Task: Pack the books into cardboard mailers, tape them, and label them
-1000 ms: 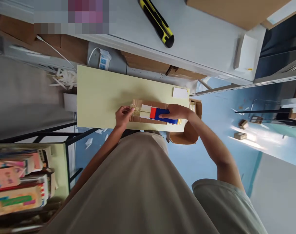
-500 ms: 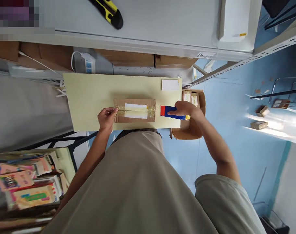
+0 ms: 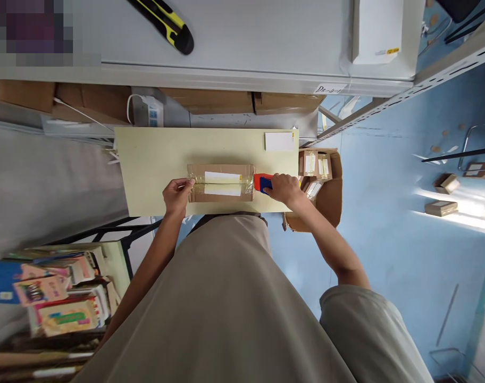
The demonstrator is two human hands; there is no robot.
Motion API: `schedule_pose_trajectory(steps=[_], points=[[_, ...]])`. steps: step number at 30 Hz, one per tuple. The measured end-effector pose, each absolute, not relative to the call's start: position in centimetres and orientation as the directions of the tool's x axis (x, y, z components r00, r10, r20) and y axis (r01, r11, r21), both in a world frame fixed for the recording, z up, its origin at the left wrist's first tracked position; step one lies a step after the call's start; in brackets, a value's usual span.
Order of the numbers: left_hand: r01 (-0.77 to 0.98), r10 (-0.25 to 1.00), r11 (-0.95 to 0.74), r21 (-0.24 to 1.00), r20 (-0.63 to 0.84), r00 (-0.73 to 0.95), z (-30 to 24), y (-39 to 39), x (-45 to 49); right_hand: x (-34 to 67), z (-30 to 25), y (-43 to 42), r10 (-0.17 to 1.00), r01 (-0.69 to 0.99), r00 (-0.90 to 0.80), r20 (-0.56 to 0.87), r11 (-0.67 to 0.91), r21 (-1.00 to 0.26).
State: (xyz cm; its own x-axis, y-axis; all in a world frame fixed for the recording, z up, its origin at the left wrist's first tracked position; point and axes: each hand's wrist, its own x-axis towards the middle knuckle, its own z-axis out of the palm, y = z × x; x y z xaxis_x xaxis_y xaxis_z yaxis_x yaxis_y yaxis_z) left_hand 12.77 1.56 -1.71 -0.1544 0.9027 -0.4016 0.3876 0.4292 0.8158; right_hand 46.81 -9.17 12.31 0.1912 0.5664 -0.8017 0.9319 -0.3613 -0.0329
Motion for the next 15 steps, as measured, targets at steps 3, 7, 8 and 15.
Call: schedule_pose_trajectory(steps=[3, 7, 8, 15], points=[[0.406, 0.907, 0.421, 0.811, -0.389, -0.165, -1.6, 1.6, 13.1, 45.8, 11.3, -10.1, 0.618, 0.928, 0.230, -0.751, -0.372, -0.021], [0.503, 0.917, 0.390, 0.771, -0.373, -0.140, -1.2, 2.2, 13.0, 44.6, 9.4, -11.3, 0.658, 0.899, 0.329, -0.678, -0.438, 0.010], [0.551, 0.934, 0.347, 0.759, -0.331, -0.132, -0.9, 2.2, 13.0, 44.3, 9.1, -11.5, 0.651, 0.884, 0.359, -0.668, -0.466, 0.021], [0.561, 0.920, -0.366, 0.742, 0.200, 0.336, 5.9, -0.6, 20.9, 45.5, 13.4, -12.8, 0.690, 0.821, 0.453, -0.565, -0.569, -0.037]])
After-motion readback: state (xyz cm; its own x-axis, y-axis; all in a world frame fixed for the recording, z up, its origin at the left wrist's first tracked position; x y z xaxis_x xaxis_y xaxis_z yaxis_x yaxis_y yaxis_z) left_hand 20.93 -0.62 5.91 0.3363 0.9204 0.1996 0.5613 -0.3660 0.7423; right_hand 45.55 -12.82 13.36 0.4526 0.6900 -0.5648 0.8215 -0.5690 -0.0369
